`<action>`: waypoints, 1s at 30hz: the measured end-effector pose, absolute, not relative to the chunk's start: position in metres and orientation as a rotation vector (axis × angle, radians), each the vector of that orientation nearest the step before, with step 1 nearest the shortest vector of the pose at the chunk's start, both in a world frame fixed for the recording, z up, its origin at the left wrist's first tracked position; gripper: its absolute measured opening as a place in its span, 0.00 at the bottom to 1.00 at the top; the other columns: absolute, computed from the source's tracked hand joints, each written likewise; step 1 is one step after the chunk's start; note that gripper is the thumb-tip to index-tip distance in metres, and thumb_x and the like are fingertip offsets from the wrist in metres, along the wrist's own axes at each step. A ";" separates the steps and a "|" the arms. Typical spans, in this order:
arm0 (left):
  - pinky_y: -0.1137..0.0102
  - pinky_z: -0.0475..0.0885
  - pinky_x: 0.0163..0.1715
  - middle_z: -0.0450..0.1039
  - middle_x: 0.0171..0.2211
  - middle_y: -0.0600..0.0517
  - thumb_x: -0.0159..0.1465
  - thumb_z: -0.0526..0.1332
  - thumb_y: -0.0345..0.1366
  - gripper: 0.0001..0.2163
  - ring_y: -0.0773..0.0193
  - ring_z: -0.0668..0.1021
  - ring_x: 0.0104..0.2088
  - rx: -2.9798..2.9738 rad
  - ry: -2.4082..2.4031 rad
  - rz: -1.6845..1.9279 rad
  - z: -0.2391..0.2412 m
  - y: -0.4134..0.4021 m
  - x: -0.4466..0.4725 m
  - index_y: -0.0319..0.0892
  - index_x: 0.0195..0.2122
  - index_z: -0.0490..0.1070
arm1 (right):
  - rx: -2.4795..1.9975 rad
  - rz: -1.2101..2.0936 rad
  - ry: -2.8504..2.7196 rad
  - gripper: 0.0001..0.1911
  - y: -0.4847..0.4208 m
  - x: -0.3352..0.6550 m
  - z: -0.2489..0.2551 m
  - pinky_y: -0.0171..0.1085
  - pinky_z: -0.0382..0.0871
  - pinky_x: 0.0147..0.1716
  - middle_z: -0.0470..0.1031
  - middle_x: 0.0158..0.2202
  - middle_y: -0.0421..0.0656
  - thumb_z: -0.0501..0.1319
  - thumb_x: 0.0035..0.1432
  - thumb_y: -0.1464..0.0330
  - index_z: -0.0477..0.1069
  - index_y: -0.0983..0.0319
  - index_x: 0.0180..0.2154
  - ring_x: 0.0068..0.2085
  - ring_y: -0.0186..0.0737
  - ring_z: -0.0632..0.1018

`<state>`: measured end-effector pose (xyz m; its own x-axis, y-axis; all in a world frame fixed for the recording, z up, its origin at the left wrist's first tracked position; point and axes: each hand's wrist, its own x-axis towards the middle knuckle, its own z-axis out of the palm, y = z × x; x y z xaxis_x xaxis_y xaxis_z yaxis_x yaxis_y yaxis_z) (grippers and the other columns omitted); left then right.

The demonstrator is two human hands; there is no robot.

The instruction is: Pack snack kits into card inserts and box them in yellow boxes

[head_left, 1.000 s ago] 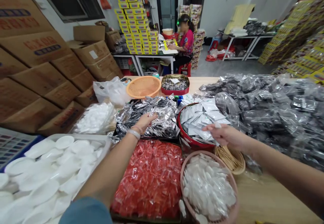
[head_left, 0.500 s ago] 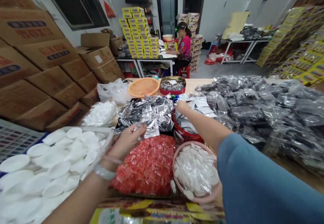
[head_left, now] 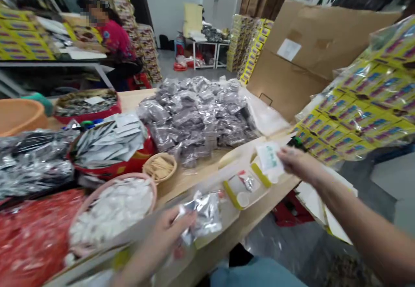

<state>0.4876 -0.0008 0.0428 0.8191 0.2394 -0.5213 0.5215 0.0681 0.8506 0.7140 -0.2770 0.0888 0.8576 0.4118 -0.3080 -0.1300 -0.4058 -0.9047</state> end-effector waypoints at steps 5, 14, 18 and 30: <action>0.78 0.49 0.14 0.59 0.17 0.57 0.47 0.60 0.46 0.14 0.76 0.57 0.16 1.292 0.537 -0.254 0.015 -0.132 0.594 0.39 0.20 0.62 | -1.794 0.662 -0.098 0.24 -0.354 0.741 0.026 0.29 0.40 0.14 0.43 0.15 0.30 0.56 0.40 0.48 0.49 0.59 0.21 0.16 0.24 0.45; 0.72 0.64 0.24 0.69 0.33 0.44 0.50 0.61 0.42 0.20 0.63 0.72 0.30 1.403 0.689 -0.335 -0.041 -0.280 0.763 0.36 0.40 0.64 | -2.856 0.410 -0.376 0.18 -0.450 0.824 -0.012 0.32 0.54 0.24 0.68 0.23 0.43 0.48 0.53 0.58 0.63 0.63 0.22 0.26 0.34 0.67; 0.69 0.64 0.40 0.60 0.51 0.41 0.49 0.61 0.43 0.26 0.57 0.65 0.49 1.438 0.702 -0.210 -0.046 -0.260 0.740 0.39 0.49 0.60 | -2.956 0.684 -0.558 0.13 -0.420 0.862 -0.043 0.30 0.58 0.27 0.73 0.33 0.45 0.52 0.52 0.62 0.70 0.64 0.33 0.33 0.36 0.71; 0.64 0.69 0.39 0.72 0.36 0.47 0.54 0.52 0.46 0.15 0.58 0.73 0.38 1.933 0.881 -0.114 -0.088 -0.162 0.464 0.44 0.35 0.70 | -3.144 0.413 -0.936 0.17 -0.391 0.784 -0.114 0.38 0.61 0.36 0.65 0.47 0.51 0.46 0.55 0.72 0.68 0.62 0.43 0.44 0.46 0.68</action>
